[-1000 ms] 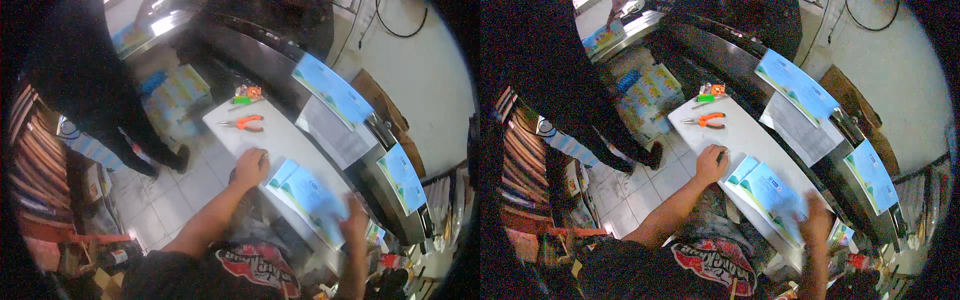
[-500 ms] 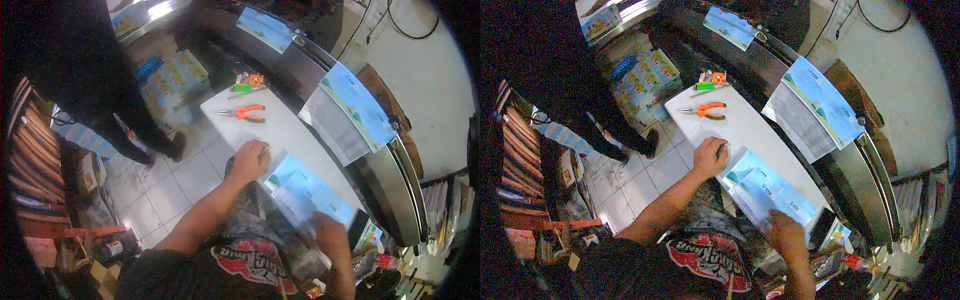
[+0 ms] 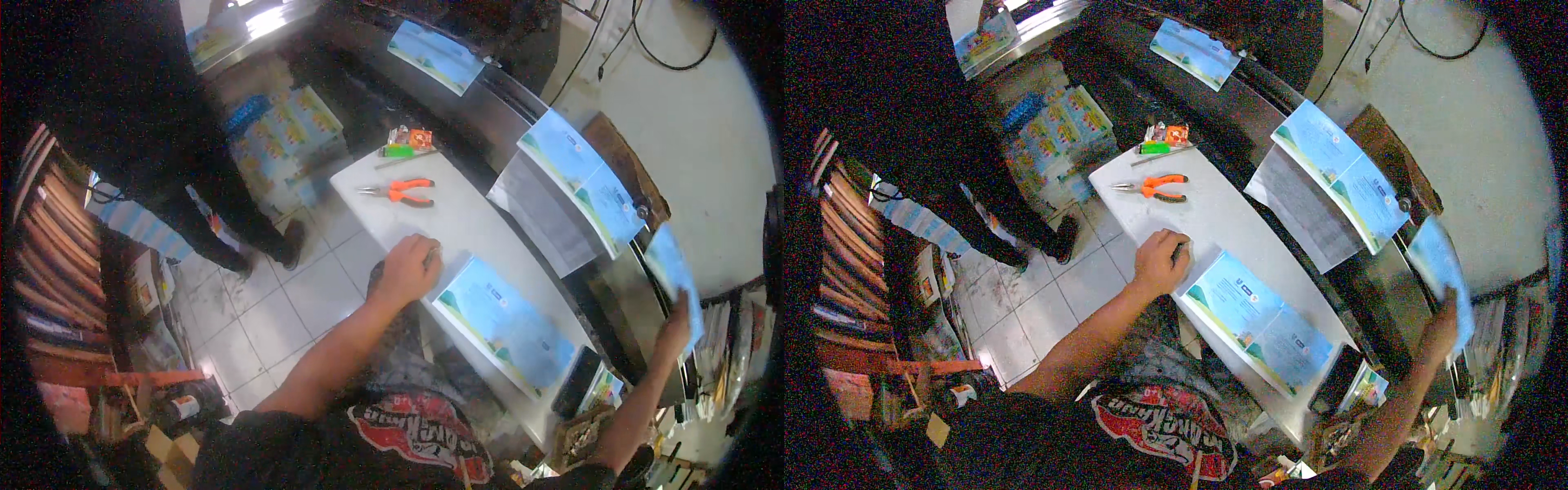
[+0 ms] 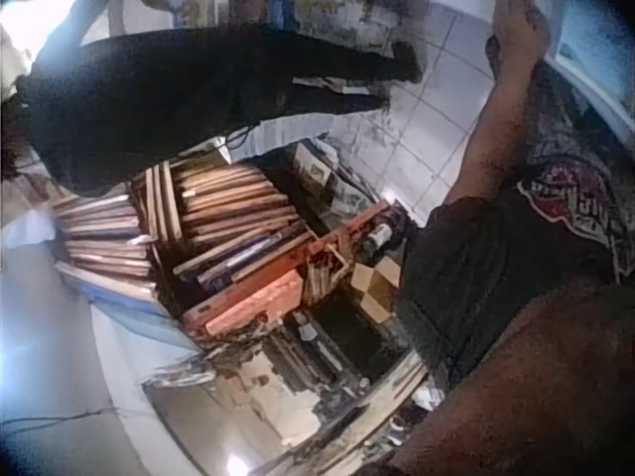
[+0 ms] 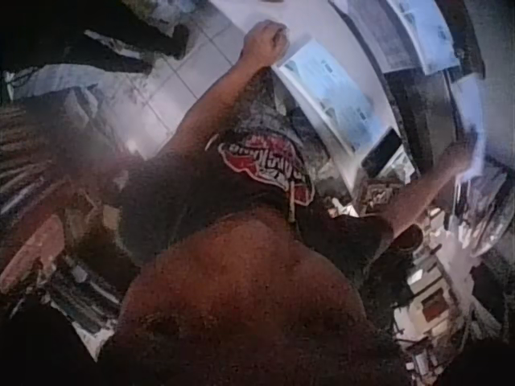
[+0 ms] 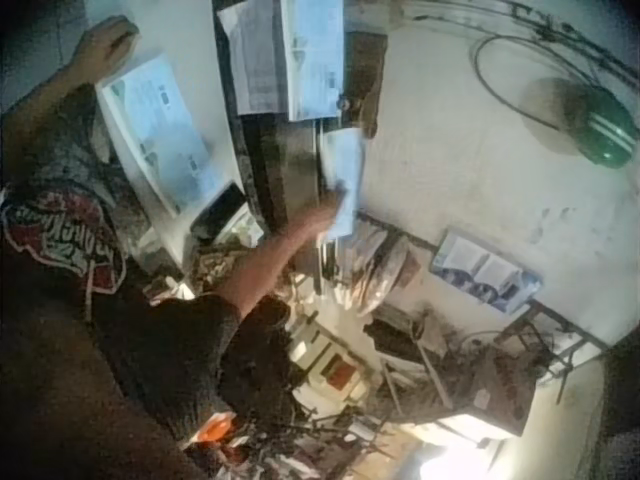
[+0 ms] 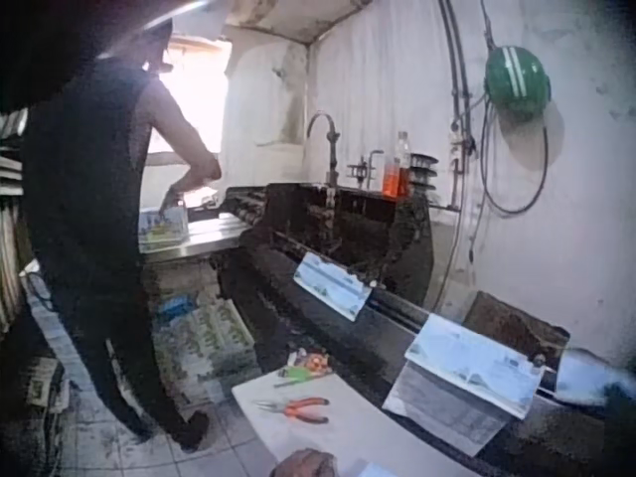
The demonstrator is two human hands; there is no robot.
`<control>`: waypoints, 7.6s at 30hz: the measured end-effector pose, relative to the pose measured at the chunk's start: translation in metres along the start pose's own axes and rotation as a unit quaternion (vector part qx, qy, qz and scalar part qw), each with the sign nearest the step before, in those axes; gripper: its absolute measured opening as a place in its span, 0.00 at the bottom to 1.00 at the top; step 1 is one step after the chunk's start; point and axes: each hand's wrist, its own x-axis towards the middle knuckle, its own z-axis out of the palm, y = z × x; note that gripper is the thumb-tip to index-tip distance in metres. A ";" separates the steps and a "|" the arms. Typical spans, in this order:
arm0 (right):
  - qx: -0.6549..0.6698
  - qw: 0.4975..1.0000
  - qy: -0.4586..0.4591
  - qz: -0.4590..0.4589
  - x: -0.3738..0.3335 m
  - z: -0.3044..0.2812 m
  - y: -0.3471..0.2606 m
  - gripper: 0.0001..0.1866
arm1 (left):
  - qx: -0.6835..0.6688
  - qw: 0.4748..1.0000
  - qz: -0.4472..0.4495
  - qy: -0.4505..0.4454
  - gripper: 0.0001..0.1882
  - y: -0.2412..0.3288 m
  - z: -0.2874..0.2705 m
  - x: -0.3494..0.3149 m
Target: The person picks up printed paper booklets, uses shears to cut a plastic binding strap on a machine, and then stacks the booklets together.
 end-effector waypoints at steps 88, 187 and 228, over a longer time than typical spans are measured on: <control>0.044 0.988 -0.148 -0.022 -0.114 0.029 -0.050 0.27 | -0.001 0.999 0.026 0.030 0.06 -0.001 0.001 0.000; 0.391 0.850 -0.350 0.056 -0.220 -0.034 -0.260 0.16 | -0.407 0.863 -0.204 -0.219 0.14 0.118 -0.071 -0.014; 0.108 0.889 -0.398 -0.200 -0.212 0.029 -0.242 0.23 | -0.196 0.973 -0.072 -0.098 0.14 0.038 0.002 0.019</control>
